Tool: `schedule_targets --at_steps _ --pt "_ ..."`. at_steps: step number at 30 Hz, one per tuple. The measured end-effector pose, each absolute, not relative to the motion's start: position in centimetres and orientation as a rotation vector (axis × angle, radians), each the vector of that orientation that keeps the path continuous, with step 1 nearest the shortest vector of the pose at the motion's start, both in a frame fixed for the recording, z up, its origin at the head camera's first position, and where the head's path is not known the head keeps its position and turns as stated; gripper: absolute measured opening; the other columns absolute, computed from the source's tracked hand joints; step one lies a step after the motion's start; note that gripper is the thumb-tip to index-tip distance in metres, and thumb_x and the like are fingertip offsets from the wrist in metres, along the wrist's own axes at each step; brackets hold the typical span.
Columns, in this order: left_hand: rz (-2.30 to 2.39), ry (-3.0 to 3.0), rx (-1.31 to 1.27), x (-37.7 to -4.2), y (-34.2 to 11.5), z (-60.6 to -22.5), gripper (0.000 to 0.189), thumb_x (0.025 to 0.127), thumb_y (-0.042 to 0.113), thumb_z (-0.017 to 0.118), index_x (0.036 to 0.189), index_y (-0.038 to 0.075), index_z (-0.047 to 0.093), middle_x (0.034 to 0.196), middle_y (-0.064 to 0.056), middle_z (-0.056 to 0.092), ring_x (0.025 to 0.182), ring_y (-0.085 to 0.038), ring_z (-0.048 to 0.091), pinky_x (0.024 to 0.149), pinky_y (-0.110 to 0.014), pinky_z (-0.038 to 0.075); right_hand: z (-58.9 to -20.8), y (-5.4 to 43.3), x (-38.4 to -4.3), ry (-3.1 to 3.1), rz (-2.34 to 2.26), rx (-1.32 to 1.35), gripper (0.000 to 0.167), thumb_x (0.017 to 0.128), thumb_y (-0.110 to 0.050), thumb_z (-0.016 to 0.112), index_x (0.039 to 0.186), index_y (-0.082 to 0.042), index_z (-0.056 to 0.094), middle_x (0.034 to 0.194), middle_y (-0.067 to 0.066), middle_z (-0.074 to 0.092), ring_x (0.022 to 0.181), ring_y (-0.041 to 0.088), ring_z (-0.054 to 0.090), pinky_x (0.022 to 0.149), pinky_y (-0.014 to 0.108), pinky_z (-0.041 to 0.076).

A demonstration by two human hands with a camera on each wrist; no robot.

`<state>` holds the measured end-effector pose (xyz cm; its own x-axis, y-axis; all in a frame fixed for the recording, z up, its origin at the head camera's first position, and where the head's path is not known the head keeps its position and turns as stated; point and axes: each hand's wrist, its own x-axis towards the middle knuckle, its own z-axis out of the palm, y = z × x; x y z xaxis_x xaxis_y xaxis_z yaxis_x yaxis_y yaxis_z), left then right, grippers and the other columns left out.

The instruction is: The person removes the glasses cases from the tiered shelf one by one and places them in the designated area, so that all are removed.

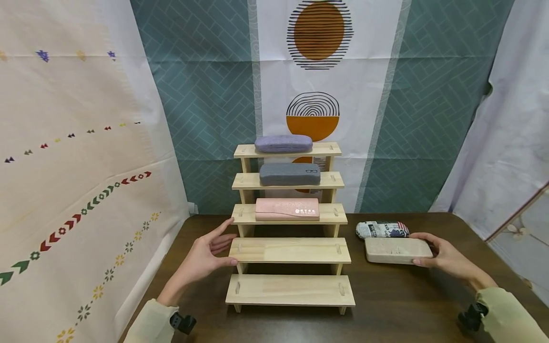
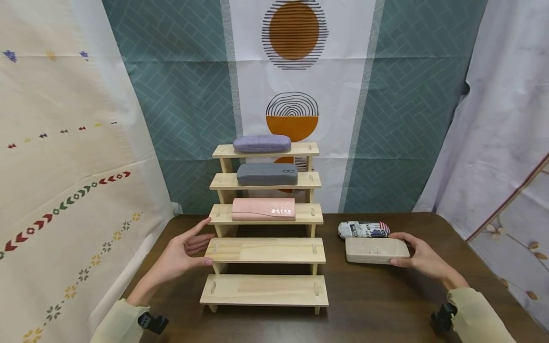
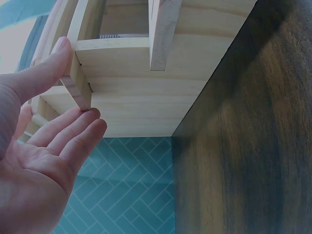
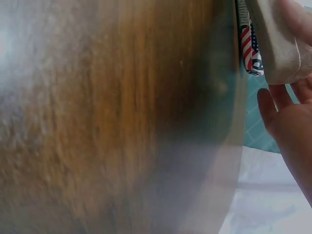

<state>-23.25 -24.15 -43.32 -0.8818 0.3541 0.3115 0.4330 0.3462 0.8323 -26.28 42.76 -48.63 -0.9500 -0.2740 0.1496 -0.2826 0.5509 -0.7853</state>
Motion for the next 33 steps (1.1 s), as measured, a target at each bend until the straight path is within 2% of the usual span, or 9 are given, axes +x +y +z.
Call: schedule_targets --at_steps 5,10,16,19,25,27,30,33 --pt "-1.59 -2.516 -0.739 -23.2 -24.2 -43.3 0.107 0.077 0.005 0.095 0.166 0.021 0.037 0.143 -0.03 0.059 0.13 -0.04 0.061 0.103 -0.052 0.052 -48.9 43.0 -26.4 -2.798 1.252 0.499 0.07 0.086 -0.01 0.088 0.144 0.005 0.052 0.13 0.021 0.057 0.098 0.011 0.056 0.074 0.025 0.05" --pt "-1.593 -2.515 -0.743 -23.2 -24.1 -43.3 0.107 0.077 0.005 0.095 0.166 0.021 0.038 0.142 -0.03 0.059 0.13 -0.04 0.062 0.103 -0.051 0.052 -49.1 43.1 -26.4 -2.84 1.128 0.51 0.071 0.084 -0.015 0.089 0.143 0.003 0.055 0.137 0.021 0.056 0.104 0.006 0.053 0.08 0.022 0.047" --pt "-1.6 -2.508 -0.737 -23.2 -24.1 -43.3 0.107 0.076 0.004 0.095 0.166 0.022 0.038 0.142 -0.025 0.061 0.13 -0.039 0.062 0.104 -0.052 0.052 -49.2 43.0 -27.1 -2.818 1.056 0.557 0.07 0.082 -0.015 0.09 0.141 0.003 0.058 0.136 0.024 0.059 0.108 0.003 0.053 0.082 0.02 0.046" --pt "-1.599 -2.516 -0.72 -23.2 -24.1 -43.4 0.107 0.077 0.005 0.095 0.165 0.023 0.038 0.141 -0.023 0.062 0.13 -0.039 0.062 0.104 -0.052 0.052 -49.4 42.9 -27.4 -2.834 1.038 0.566 0.07 0.083 -0.015 0.09 0.142 0.004 0.057 0.138 0.026 0.059 0.111 0.011 0.054 0.083 0.022 0.047" --pt "-1.607 -2.519 -0.713 -23.1 -24.2 -43.5 0.107 0.077 0.005 0.095 0.165 0.024 0.038 0.141 -0.023 0.063 0.13 -0.039 0.062 0.104 -0.051 0.052 -49.7 43.0 -27.6 -2.86 1.022 0.539 0.071 0.083 -0.015 0.09 0.142 0.004 0.057 0.139 0.028 0.058 0.118 0.036 0.056 0.084 0.024 0.048" --pt "-1.607 -2.513 -0.716 -23.2 -24.2 -43.5 0.107 0.076 0.004 0.095 0.165 0.024 0.039 0.141 -0.023 0.063 0.13 -0.038 0.062 0.104 -0.051 0.052 -49.7 43.1 -27.6 -2.848 1.033 0.543 0.071 0.082 -0.014 0.09 0.142 0.004 0.057 0.14 0.029 0.057 0.119 0.04 0.056 0.084 0.024 0.048" --pt "-1.608 -2.509 -0.72 -23.2 -24.2 -43.4 0.107 0.076 0.003 0.095 0.165 0.024 0.039 0.141 -0.022 0.063 0.129 -0.038 0.062 0.104 -0.051 0.052 -49.7 43.4 -27.5 -2.816 1.058 0.559 0.073 0.081 -0.013 0.092 0.142 0.005 0.057 0.139 0.03 0.057 0.119 0.035 0.059 0.084 0.021 0.05" --pt "-1.607 -2.511 -0.722 -23.3 -24.1 -43.4 0.108 0.076 0.002 0.095 0.165 0.023 0.039 0.141 -0.022 0.063 0.13 -0.039 0.062 0.104 -0.051 0.052 -49.8 43.7 -27.3 -2.781 1.108 0.574 0.073 0.079 -0.009 0.093 0.14 0.007 0.057 0.136 0.029 0.059 0.115 0.014 0.061 0.084 0.017 0.051"
